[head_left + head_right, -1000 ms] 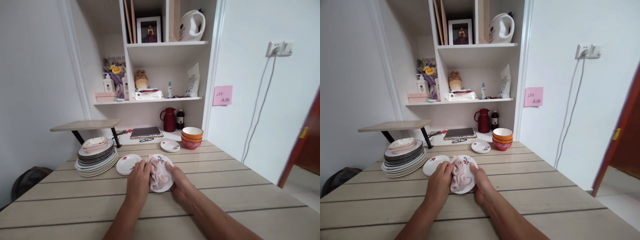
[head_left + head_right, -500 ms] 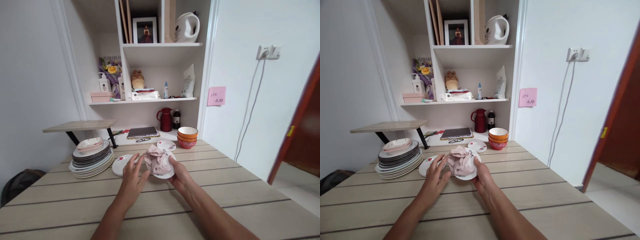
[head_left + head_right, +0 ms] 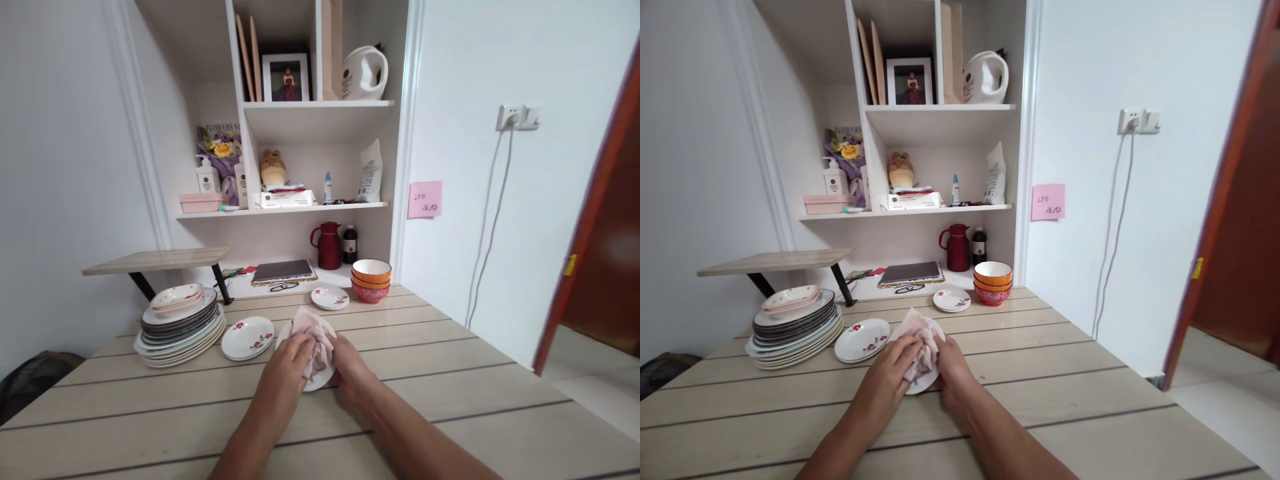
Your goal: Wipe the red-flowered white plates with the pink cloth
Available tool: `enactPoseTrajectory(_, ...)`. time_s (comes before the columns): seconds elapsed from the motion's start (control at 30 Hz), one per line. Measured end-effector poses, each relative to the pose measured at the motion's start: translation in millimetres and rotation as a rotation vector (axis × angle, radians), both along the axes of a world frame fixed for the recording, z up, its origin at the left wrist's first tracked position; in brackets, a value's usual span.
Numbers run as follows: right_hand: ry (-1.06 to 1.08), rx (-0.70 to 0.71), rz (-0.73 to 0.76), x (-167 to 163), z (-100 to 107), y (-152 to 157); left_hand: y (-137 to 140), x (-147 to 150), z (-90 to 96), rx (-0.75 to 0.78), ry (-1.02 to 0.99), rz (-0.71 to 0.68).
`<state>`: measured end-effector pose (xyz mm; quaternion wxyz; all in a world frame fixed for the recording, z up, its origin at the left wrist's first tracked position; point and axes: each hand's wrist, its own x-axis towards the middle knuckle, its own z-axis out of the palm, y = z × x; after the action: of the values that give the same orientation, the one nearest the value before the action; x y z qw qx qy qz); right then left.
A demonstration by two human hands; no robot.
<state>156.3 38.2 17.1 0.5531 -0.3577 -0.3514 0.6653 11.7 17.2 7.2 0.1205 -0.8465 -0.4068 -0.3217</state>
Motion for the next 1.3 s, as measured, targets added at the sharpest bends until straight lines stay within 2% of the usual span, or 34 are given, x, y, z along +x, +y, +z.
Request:
enactPoseTrajectory(0.13, 0.016, -0.103, 0.012, 1.6, 1.0, -1.2, 1.0, -3.8, -1.4, -0.004, -0.035, -0.026)
enactPoseTrajectory(0.3, -0.011, -0.124, 0.107, -0.6, 2.4, -4.9, -1.4, -2.7, 1.7, 0.172, 0.062, -0.137)
enactPoseTrajectory(0.37, -0.008, -0.101, 0.129, -3.1, 2.1, -6.8, -1.6, -1.3, 3.5, 0.236, 0.105, -0.049)
enactPoseTrajectory(0.43, 0.0, -0.074, 0.116, -5.9, 1.4, -8.0, -1.9, 0.0, 5.9, 0.266, 0.125, 0.127)
enactPoseTrajectory(0.53, -0.004, -0.089, 0.062, -7.7, 0.2, -7.6, -4.4, 1.8, 10.6, 0.214, 0.135, 0.367)
enactPoseTrajectory(0.6, -0.001, -0.116, 0.011, -5.7, 0.3, -5.5, -8.0, 3.2, 13.4, 0.128, 0.149, 0.442)
enactPoseTrajectory(0.67, 0.006, -0.129, -0.04, -1.2, 1.3, -2.5, -11.9, 5.2, 14.4, 0.031, 0.173, 0.424)
enactPoseTrajectory(0.77, 0.007, -0.135, -0.079, 5.4, 2.7, 0.7, -13.8, 8.8, 10.6, -0.091, 0.154, 0.272)
enactPoseTrajectory(0.9, -0.029, -0.07, 0.031, 1.3, -0.3, -2.7, -5.1, 10.3, 2.2, -0.043, 0.05, 0.118)
enactPoseTrajectory(0.97, -0.021, 0.002, 0.095, -5.5, -2.8, -6.6, -0.1, 7.0, 2.3, 0.022, 0.033, 0.164)
enactPoseTrajectory(1.03, 0.009, 0.038, 0.103, -11.0, -4.6, -9.0, 1.5, 2.0, 6.8, 0.056, 0.026, 0.307)
enactPoseTrajectory(1.13, 0.038, -0.047, 0.033, -10.9, -4.1, -6.4, -4.0, -2.1, 16.8, 0.013, 0.063, 0.476)
enactPoseTrajectory(1.2, 0.055, -0.108, -0.034, -5.4, -2.1, -1.6, -10.5, 0.7, 20.6, -0.037, 0.11, 0.459)
enactPoseTrajectory(1.3, 0.072, -0.129, -0.105, 4.4, 0.8, 4.5, -18.1, 11.5, 17.3, -0.091, 0.142, 0.304)
